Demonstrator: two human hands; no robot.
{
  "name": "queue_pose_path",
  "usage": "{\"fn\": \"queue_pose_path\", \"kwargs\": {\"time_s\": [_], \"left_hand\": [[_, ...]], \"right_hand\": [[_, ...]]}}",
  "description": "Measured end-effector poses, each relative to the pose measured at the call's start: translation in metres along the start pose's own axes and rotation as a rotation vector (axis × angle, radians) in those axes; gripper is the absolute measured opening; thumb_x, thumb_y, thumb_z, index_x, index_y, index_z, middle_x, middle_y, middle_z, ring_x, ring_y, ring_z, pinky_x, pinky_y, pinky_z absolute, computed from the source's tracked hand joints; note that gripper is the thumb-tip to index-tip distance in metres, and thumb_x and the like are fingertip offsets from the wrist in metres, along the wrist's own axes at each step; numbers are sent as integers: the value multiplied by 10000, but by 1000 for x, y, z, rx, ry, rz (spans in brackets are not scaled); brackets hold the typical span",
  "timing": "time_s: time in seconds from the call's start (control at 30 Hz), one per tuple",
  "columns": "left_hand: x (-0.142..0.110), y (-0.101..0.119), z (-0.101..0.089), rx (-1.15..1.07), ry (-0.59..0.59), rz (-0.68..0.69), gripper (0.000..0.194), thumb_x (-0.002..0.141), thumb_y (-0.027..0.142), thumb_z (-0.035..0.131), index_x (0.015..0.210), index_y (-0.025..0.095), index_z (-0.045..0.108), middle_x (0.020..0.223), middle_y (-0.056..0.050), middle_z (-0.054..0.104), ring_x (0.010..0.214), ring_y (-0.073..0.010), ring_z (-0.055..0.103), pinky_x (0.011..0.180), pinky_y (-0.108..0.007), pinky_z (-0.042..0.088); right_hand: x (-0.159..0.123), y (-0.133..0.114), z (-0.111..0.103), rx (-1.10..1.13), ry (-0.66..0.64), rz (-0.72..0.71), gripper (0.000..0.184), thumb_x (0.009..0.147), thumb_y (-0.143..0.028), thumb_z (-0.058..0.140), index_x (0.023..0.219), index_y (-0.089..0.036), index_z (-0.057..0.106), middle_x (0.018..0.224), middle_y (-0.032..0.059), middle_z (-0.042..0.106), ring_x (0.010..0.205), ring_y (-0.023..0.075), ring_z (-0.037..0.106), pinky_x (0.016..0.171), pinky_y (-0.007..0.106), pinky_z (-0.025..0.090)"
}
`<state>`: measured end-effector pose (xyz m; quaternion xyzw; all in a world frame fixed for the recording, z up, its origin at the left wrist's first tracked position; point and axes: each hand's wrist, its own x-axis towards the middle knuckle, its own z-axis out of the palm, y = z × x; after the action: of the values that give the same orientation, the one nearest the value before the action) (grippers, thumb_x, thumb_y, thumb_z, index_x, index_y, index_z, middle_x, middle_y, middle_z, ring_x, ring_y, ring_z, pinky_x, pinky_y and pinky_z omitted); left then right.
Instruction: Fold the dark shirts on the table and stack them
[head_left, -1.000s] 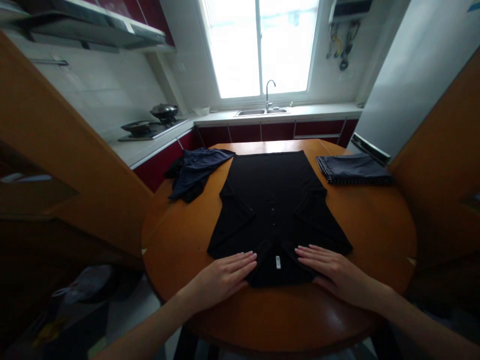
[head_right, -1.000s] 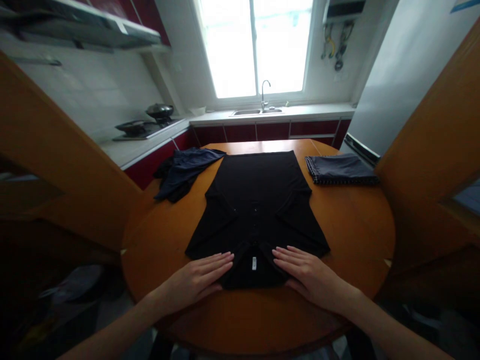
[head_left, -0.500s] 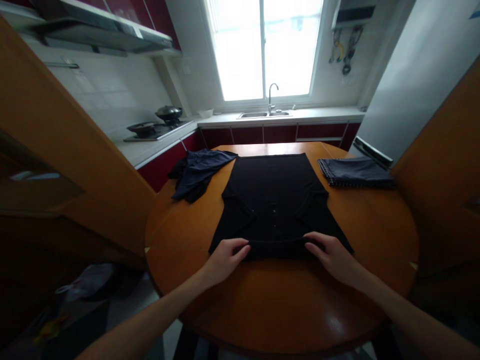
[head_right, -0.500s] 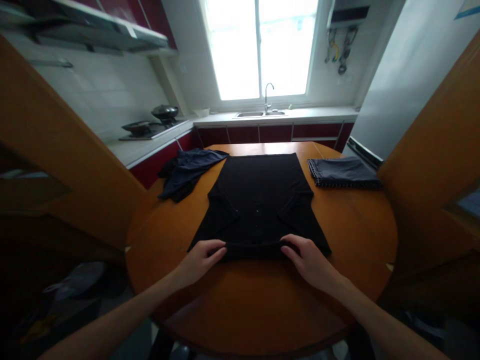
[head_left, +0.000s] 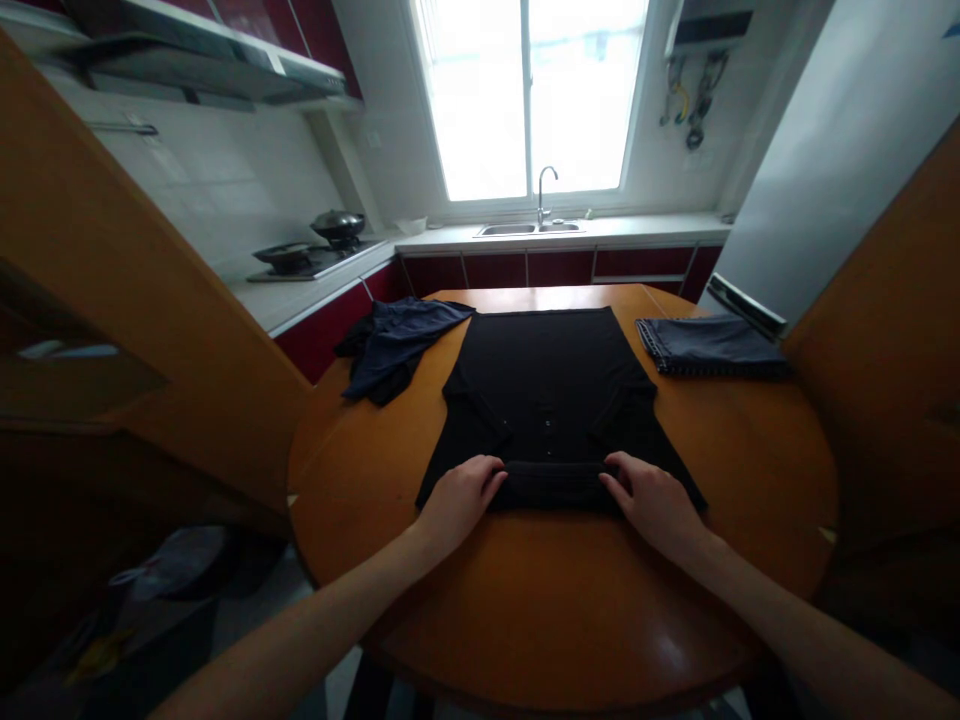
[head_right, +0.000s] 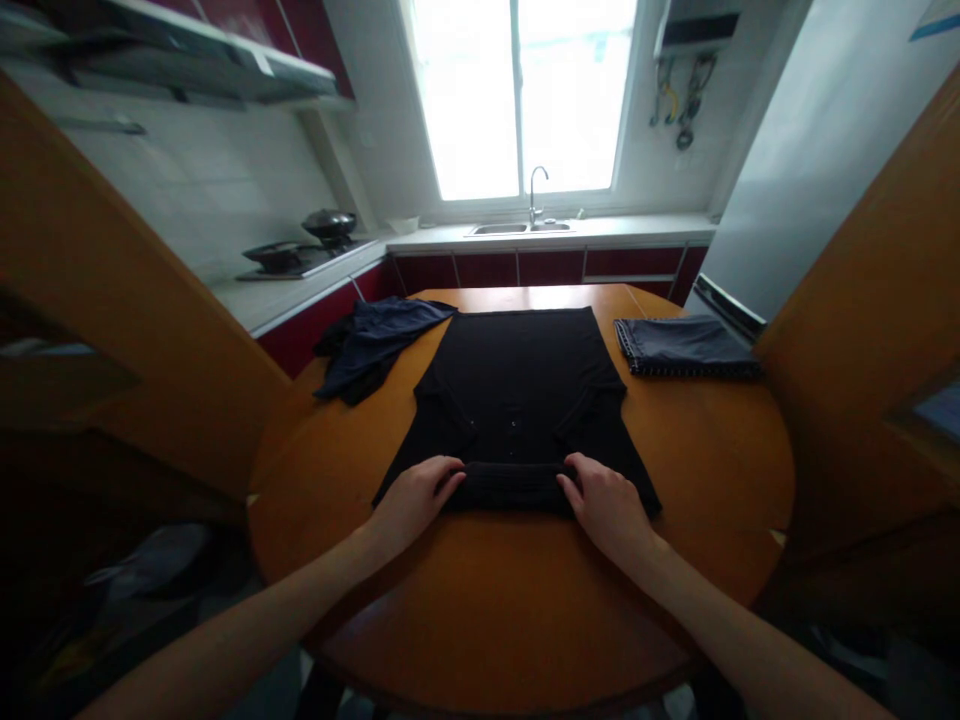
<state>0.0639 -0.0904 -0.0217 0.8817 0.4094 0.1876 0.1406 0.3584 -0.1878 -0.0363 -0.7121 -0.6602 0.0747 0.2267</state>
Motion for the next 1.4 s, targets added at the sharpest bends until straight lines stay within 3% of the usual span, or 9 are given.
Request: {"fn": "queue_pose_path", "kwargs": {"time_s": [0.17,0.27,0.47,0.67,0.87,1.0,1.1,1.23,1.4], "left_hand": [[-6,31,-3,259,77,256,393,1023,173,381,1380,189,542,1393,-132,582,1289,-277,546,1078,-460,421],[-8,56,7,248,-44,437,513,1044,348,397,1524,166,372,1587,-133,372,1488,-282,297,1211,-482,234],[-13,67,27,190,-150,394,755,1004,608,377,1579,137,248,1633,-146,243,1526,-282,179,1238,-475,139],[-12,63,27,170,-162,401,712,1012,529,419,1581,139,243,1631,-140,262,1527,-276,177,1244,-460,138],[-8,59,33,176,-125,410,656,1007,398,465,1580,156,255,1631,-124,273,1513,-281,228,1231,-479,203],[0,43,26,112,-44,347,466,1032,311,413,1488,221,438,1557,-82,430,1447,-258,372,1185,-468,323],[8,24,14,68,28,136,422,1002,346,473,1392,200,542,1400,-125,557,1288,-288,526,1077,-472,435],[19,7,-3,-101,-118,-144,495,916,463,577,1290,139,581,1029,-101,666,918,-256,649,838,-391,520],[28,3,-15,-335,-208,-188,409,865,458,596,1164,182,639,804,-3,608,714,-177,584,644,-275,446]], "right_hand": [[-4,-1,3,-84,39,-85,241,980,-322,437,1103,-233,624,1037,82,717,874,250,701,665,349,540],[-4,0,3,-148,64,-122,248,982,-314,431,1116,-239,626,1024,95,698,897,264,679,691,367,553],[-13,-17,4,-122,181,-293,388,991,-271,409,1331,-203,582,1301,162,613,1253,339,547,1040,520,458],[-28,-42,15,-66,-31,-588,741,997,-412,468,1609,-162,135,1646,125,236,1512,290,219,1225,519,241],[-30,-18,6,-108,-63,-488,721,986,-378,495,1592,-127,197,1639,144,248,1520,278,190,1231,519,217],[-33,2,-4,-14,100,-258,482,988,-320,491,1437,-145,499,1430,160,555,1345,298,486,1128,511,393],[-27,9,-10,142,130,-88,308,977,-339,528,1197,-182,673,1136,123,703,1074,276,644,953,451,516],[-5,3,-14,325,-4,89,287,925,-383,621,1115,-186,708,892,59,735,776,216,678,716,348,524],[18,-5,-16,390,-64,120,220,847,-289,696,1027,-168,734,774,25,710,684,176,647,637,297,460]]}}
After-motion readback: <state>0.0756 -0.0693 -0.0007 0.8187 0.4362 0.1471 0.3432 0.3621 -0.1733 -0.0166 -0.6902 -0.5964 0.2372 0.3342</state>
